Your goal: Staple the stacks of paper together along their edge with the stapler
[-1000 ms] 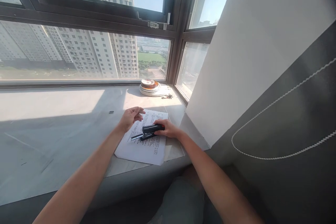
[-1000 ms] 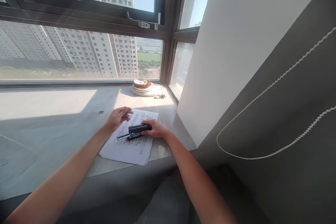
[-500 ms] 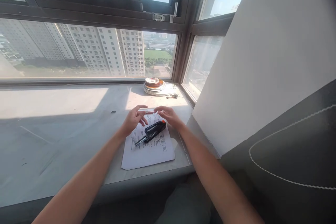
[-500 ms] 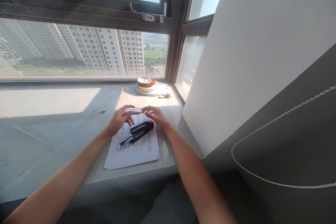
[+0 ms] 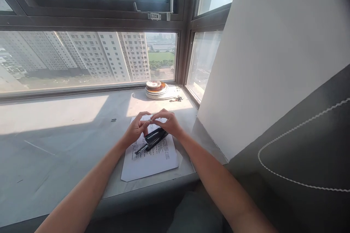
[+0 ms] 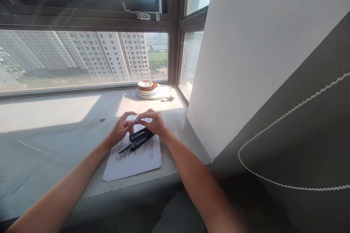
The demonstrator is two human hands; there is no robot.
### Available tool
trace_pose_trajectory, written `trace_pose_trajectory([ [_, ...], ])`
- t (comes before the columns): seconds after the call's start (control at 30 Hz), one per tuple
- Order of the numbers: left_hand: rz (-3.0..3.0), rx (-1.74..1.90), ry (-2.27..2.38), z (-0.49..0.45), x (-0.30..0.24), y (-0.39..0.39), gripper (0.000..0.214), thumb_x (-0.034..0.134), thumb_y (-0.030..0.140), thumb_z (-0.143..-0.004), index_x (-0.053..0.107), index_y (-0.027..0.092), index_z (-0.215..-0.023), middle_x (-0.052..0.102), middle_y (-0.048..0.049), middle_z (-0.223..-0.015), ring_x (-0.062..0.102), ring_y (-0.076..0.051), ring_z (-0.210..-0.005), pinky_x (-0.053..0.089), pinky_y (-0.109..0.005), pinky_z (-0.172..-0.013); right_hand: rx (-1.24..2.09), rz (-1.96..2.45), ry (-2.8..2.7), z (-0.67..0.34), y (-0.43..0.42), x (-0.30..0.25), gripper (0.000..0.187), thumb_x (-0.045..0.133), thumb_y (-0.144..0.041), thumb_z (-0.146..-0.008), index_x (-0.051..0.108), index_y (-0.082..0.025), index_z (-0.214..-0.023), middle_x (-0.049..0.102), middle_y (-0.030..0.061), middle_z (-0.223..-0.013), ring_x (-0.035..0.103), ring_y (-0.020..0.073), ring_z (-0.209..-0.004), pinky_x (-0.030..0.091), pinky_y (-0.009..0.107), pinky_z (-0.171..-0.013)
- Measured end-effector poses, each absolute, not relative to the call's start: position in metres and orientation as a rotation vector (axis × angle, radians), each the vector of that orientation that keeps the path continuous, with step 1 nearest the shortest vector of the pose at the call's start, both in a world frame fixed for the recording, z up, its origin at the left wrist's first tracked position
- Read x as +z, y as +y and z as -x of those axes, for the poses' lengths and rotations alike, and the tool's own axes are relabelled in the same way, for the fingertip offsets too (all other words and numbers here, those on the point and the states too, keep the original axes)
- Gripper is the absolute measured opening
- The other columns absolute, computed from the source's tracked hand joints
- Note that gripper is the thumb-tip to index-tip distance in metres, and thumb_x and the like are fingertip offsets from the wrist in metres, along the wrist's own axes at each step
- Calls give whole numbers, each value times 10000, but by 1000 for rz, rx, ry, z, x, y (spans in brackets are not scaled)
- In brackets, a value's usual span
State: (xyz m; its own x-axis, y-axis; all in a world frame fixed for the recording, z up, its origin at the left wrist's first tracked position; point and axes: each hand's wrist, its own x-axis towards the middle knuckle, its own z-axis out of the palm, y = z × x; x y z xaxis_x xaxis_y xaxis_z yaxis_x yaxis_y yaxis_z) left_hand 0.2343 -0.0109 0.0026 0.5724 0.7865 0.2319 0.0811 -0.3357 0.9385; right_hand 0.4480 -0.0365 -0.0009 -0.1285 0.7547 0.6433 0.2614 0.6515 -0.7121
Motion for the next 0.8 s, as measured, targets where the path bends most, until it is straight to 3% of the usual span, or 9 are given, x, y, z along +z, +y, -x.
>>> trace_pose_trajectory([
  [0.07,-1800,901,755,-233,5,-9,528,654,606,-1007,483,251,-1357,722,20,-671,630,-172,-484,498,-273,-559,491,872,-1667,-455,-30,-4,41,784,-300,-933,808,-267,-927,833,18,-1024,702,220,-1012,586,382,-912],
  [0.17,-1874,1107,1036,-219,4,2,325,572,499,-1049,574,248,-1254,790,-42,-834,691,-200,-608,537,-311,-655,338,1052,-1568,-478,-15,-16,66,750,-244,-917,800,-262,-878,828,26,-998,692,232,-956,581,396,-882],
  [0.27,-1889,1375,1689,-191,-4,24,234,517,258,-996,682,217,-1156,808,-113,-1066,756,-297,-967,558,-429,-932,154,1383,-1438,-512,-1,-33,117,708,-222,-904,807,-244,-846,818,61,-940,683,268,-957,572,431,-892],
  [0.37,-1875,1180,2088,-165,-17,46,406,615,155,-832,725,164,-1223,654,-221,-1469,573,-422,-1405,426,-567,-1175,139,1522,-1438,-539,9,-49,172,736,-313,-892,794,-238,-748,777,72,-804,687,276,-913,572,443,-909],
  [0.43,-1916,1030,2092,-156,-25,55,515,641,135,-784,726,170,-1290,577,-225,-1573,465,-432,-1512,357,-604,-1232,154,1521,-1451,-547,11,-55,188,745,-354,-900,796,-244,-756,782,75,-821,689,280,-949,571,457,-943],
  [0.5,-1972,968,2045,-154,-30,58,513,624,121,-779,750,184,-1272,620,-209,-1538,483,-419,-1501,341,-602,-1244,159,1519,-1456,-546,9,-54,151,740,-352,-917,814,-249,-835,812,89,-955,679,296,-1053,555,497,-1003],
  [0.6,-2026,970,1999,-155,-32,56,461,571,93,-785,791,180,-1181,704,-189,-1426,602,-384,-1380,427,-510,-1199,164,1488,-1458,-536,-2,-40,151,724,-337,-941,829,-253,-1011,801,95,-1207,645,305,-1187,521,527,-1070],
  [0.67,-2038,990,1984,-154,-31,53,489,551,71,-775,792,164,-1190,722,-189,-1383,651,-371,-1297,490,-462,-1135,263,1346,-1512,-527,-14,-26,234,708,-380,-969,816,-258,-1139,776,84,-1302,648,284,-1199,535,477,-1042],
  [0.8,-2029,1037,2013,-149,-31,52,508,555,60,-760,785,146,-1204,749,-195,-1232,694,-372,-1117,515,-485,-1085,706,858,-1893,-506,-32,-3,380,743,-498,-964,782,-292,-1280,763,66,-1343,661,256,-1232,556,386,-961],
])
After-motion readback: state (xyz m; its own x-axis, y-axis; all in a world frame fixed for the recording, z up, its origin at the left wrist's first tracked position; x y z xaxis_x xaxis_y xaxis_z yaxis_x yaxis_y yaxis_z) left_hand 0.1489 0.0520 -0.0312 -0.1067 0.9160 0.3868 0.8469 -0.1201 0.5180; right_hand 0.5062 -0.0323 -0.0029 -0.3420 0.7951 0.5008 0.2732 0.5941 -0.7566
